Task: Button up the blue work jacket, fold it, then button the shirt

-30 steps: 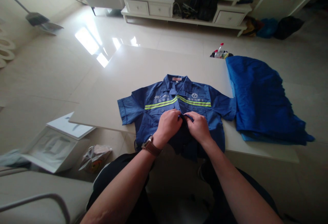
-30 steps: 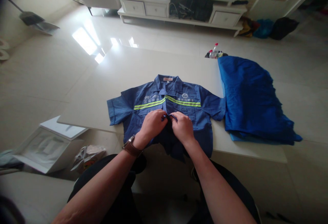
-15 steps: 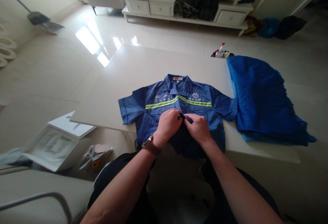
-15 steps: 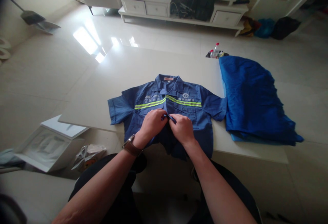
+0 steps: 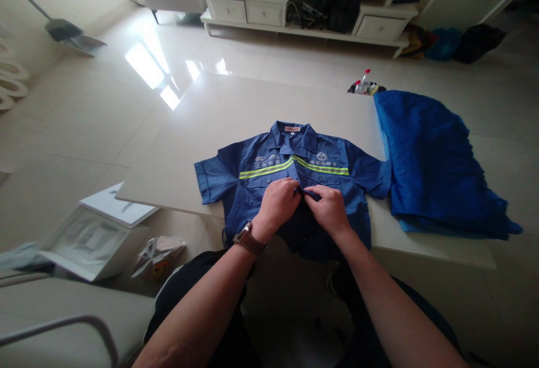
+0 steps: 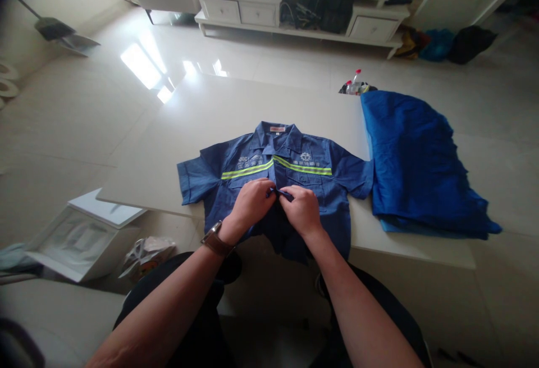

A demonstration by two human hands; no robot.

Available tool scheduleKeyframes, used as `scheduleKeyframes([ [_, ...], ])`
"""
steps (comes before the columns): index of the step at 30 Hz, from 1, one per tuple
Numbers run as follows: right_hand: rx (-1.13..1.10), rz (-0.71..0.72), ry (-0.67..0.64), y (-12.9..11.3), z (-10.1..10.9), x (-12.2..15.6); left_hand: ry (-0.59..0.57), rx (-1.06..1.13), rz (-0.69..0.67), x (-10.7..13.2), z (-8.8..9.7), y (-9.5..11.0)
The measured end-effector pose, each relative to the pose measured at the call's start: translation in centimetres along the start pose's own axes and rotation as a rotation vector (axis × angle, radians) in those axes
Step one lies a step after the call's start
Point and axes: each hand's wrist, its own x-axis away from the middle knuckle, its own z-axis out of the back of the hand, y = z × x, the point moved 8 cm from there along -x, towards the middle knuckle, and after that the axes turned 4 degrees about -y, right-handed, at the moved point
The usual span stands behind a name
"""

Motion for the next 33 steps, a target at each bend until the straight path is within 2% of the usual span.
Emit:
scheduleKeyframes([
  [17,-0.066,-0.132,0.035,1.5,0.0,-0.1,0.005,0.053,-0.044,0.1,0.0,0.7],
  [27,-0.056,-0.162,0.033,1.8,-0.1,0.1,-0.006,0.073,-0.064,-0.2,0.2,0.6],
  [33,0.086,-0.166,0.146,1.8,1.6,-0.5,-0.071,0.136,-0.083,0.5,0.1,1.4],
])
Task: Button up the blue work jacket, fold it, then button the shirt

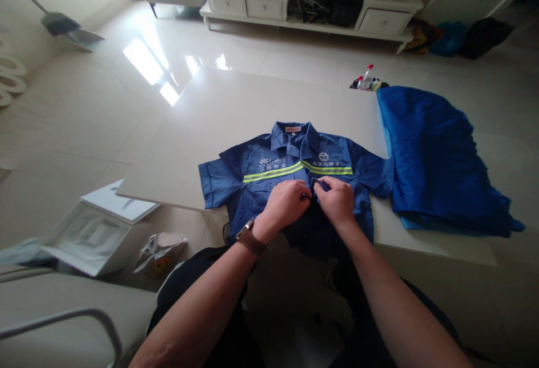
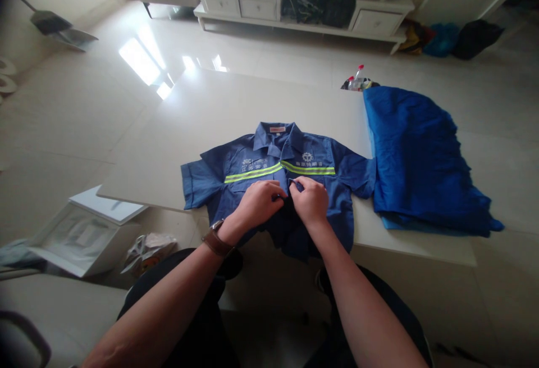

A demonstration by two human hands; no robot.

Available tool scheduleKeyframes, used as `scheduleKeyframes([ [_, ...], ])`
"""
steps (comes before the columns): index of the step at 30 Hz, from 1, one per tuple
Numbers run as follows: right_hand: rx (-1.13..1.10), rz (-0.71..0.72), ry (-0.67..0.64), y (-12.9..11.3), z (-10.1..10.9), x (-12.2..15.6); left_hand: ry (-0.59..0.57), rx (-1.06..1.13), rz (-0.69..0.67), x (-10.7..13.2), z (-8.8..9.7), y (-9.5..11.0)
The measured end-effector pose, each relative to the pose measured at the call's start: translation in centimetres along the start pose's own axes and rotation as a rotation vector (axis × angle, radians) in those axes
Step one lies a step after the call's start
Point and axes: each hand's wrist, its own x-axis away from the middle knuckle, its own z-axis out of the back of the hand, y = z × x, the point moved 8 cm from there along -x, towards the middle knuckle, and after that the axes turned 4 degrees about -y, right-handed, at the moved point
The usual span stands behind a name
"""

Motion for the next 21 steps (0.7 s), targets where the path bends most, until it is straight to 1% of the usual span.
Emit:
scheduleKeyframes([
  [2,0.010,0.005,0.019,-0.1,0.7,-0.3,0.033,-0.004,0.056,0.1,0.5,-0.7],
  [4,-0.013,0.032,0.002,-0.4,1.3,-0.3,0.072,-0.017,0.142,0.0,1.2,-2.0],
  [6,-0.003,0.051,-0.025,-0.4,1.7,-0.3,0.058,-0.020,0.200,-0.2,1.3,-3.1],
  [8,0.048,0.042,-0.059,0.0,1.8,-0.3,0.006,-0.036,0.209,-0.3,0.9,-3.5],
  [11,0.141,0.018,-0.113,1.1,1.5,-0.4,-0.069,-0.088,0.165,-0.1,-0.3,-3.1],
  [14,0.170,0.025,-0.186,1.8,0.2,-0.3,-0.138,-0.102,0.079,0.0,-1.5,-2.1],
  [18,0.140,0.061,-0.345,1.7,-2.4,0.3,-0.216,-0.064,-0.037,0.0,-2.4,-0.7],
  [21,0.148,0.051,-0.405,1.2,-3.5,0.5,-0.254,-0.065,-0.061,0.2,-2.5,-0.2],
])
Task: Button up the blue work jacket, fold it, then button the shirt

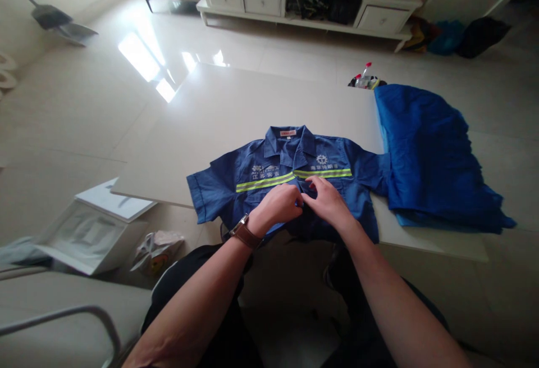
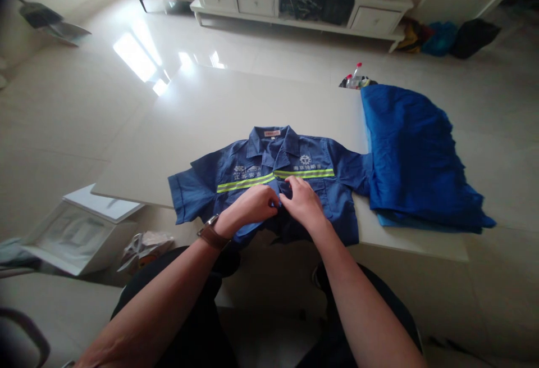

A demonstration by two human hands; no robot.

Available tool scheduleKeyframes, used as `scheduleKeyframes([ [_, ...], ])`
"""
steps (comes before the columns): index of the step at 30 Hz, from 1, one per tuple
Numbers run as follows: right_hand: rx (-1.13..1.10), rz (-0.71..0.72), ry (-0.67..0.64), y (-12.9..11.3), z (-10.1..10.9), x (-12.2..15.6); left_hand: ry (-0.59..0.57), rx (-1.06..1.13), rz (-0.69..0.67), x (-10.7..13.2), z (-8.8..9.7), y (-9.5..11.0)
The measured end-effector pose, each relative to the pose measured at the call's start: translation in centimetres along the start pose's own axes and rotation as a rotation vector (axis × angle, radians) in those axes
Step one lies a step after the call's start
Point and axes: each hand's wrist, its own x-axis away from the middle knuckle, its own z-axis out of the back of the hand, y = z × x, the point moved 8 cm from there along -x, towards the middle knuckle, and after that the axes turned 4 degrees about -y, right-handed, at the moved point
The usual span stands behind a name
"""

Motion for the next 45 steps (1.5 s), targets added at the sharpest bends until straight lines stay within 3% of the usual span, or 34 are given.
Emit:
scheduleKeyframes([
  [7,0.155,-0.060,-0.016,-0.2,-0.4,-0.7,-0.081,0.027,-0.035,0.4,-0.4,0.6],
  [12,0.082,-0.022,-0.069,0.0,-1.6,-1.6,-0.088,0.035,0.030,0.8,-0.3,-0.6],
  [18,-0.169,-0.012,0.113,-0.3,-0.1,-2.1,-0.172,0.152,0.116,1.3,-0.9,-2.5],
  [26,-0.514,0.000,0.101,-1.0,0.0,-1.5,0.211,0.100,0.332,0.9,1.4,-3.7],
  [35,-0.574,0.045,0.089,-1.5,0.1,-1.3,0.330,0.003,0.334,1.0,2.1,-3.3],
  [45,-0.512,0.049,0.124,-1.6,0.5,-1.3,0.388,0.085,0.302,1.0,2.9,-3.3],
])
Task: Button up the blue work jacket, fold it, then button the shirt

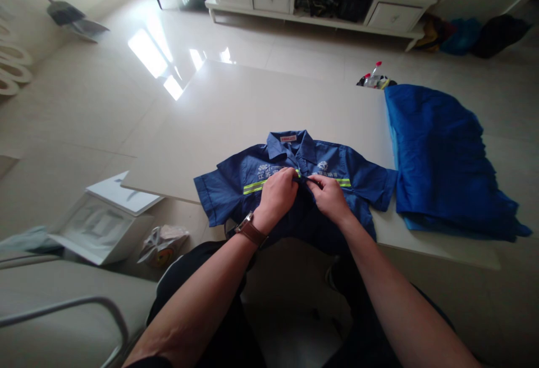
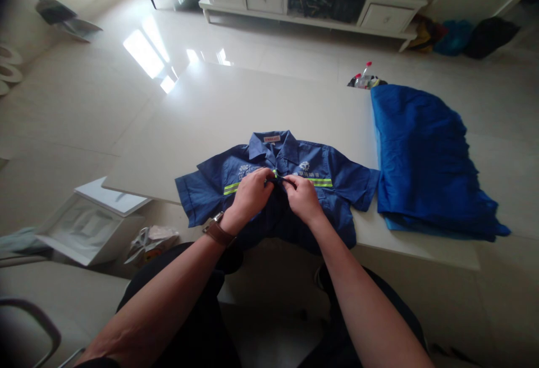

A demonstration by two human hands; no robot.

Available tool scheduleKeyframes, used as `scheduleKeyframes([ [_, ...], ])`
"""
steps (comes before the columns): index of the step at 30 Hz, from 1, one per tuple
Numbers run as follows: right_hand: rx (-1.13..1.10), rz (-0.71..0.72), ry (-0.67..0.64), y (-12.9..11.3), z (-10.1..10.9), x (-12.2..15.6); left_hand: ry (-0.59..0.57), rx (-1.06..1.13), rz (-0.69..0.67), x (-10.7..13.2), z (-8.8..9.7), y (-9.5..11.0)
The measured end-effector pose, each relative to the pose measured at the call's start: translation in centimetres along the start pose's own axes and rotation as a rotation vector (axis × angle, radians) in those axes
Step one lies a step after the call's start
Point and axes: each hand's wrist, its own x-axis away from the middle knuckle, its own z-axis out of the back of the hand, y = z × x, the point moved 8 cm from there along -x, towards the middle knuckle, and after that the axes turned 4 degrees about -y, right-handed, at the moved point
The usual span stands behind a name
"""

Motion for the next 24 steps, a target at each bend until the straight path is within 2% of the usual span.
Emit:
scheduleKeyframes([
  [8,0.028,-0.023,-0.006,0.4,-0.1,0.0,0.009,0.043,0.037,0.0,0.4,-0.2],
  [16,0.011,-0.023,-0.027,0.3,-0.6,0.2,-0.012,0.080,-0.017,-0.2,0.4,0.1],
  [24,0.031,0.062,0.063,-1.1,-0.1,0.3,-0.023,0.066,-0.005,-0.3,0.4,0.0],
])
